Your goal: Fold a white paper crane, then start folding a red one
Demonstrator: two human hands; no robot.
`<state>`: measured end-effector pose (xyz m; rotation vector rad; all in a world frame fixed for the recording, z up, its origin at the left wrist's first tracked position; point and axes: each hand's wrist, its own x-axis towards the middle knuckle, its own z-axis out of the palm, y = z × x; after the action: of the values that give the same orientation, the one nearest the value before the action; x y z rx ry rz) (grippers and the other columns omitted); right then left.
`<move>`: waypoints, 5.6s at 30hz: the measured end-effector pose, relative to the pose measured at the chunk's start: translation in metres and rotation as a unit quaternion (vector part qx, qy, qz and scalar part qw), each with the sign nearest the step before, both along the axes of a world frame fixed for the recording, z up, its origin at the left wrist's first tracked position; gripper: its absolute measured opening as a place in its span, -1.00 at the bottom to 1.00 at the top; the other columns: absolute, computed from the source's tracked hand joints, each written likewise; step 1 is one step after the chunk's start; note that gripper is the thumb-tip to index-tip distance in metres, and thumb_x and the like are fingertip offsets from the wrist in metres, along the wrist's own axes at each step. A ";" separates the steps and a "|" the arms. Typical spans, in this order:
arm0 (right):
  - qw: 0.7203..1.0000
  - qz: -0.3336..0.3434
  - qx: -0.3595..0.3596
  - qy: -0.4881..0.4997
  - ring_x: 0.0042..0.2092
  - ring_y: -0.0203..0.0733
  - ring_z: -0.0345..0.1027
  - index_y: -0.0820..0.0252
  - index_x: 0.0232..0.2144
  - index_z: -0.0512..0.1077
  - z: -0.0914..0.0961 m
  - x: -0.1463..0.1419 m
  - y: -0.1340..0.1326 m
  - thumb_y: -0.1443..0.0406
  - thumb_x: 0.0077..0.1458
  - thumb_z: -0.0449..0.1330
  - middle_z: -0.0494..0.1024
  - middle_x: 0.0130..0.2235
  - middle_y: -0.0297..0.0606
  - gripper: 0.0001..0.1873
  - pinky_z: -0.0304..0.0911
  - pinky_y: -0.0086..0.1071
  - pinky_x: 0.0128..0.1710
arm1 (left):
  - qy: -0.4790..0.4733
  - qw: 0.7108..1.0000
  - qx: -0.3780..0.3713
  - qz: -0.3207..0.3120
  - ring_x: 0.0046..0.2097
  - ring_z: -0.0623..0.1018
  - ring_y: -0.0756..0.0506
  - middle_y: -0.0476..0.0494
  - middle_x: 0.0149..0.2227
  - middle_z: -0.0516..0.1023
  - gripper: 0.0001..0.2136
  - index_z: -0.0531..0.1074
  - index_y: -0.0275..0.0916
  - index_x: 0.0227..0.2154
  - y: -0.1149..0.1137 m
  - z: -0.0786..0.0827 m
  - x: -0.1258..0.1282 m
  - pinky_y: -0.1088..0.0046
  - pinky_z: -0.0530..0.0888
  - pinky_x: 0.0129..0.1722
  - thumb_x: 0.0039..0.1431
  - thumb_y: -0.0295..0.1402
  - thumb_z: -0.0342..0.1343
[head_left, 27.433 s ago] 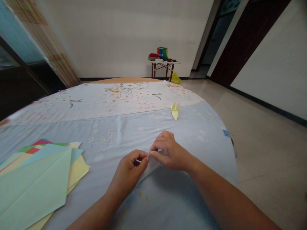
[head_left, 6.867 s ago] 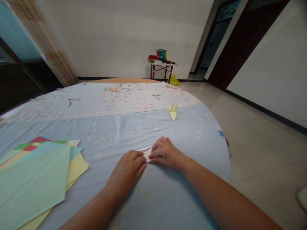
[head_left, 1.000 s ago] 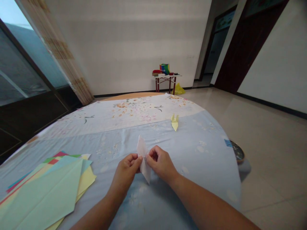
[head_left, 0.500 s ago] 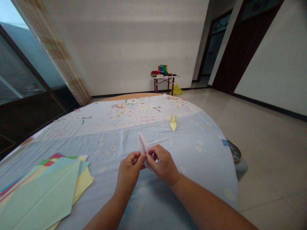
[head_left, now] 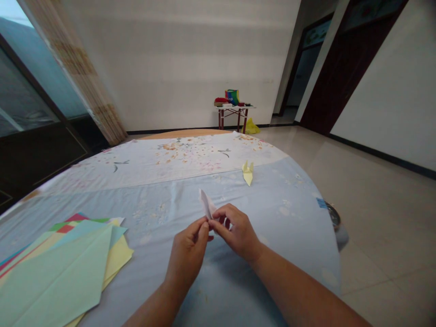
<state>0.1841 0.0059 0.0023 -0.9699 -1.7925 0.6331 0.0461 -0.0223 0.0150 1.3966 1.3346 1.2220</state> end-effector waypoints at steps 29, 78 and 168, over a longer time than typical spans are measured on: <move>0.994 -0.032 -0.093 0.046 -0.50 -0.38 0.20 0.22 -0.45 0.36 -0.002 0.000 0.001 0.29 0.00 0.09 0.39 -0.51 -0.37 -0.90 0.15 -0.50 -0.48 | 0.128 0.986 0.053 0.088 -0.47 0.45 -0.04 -0.03 -0.44 0.50 -0.75 0.45 -0.19 -0.36 -0.001 0.003 -0.004 0.46 0.36 -0.46 -0.13 -0.19 0.21; 0.981 0.019 -0.166 0.101 -0.52 -0.43 0.12 0.21 -0.45 0.24 -0.004 -0.007 -0.001 0.29 -0.07 0.17 0.28 -0.52 -0.46 -0.84 0.07 -0.52 -0.51 | 0.206 0.960 0.178 0.069 -0.35 0.45 -0.03 -0.05 -0.35 0.41 -0.82 0.41 -0.21 -0.29 0.003 -0.007 -0.006 0.39 0.43 -0.31 0.06 -0.26 0.06; 0.904 -0.091 -0.124 -0.399 -0.34 -0.24 0.30 0.19 -0.49 0.44 -0.011 0.016 0.021 0.06 0.07 0.04 0.50 -0.40 -0.23 -0.64 0.01 -0.42 -0.40 | 0.547 0.790 0.143 -0.236 -0.17 0.38 -0.13 -0.17 -0.21 0.42 -0.70 0.30 -0.17 -0.05 0.004 -0.013 -0.008 0.30 0.32 -0.15 0.15 -0.40 -0.07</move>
<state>0.2004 0.0272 -0.0092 -1.7269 -2.3089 0.3603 0.0379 -0.0181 0.0022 2.6738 1.3388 0.1754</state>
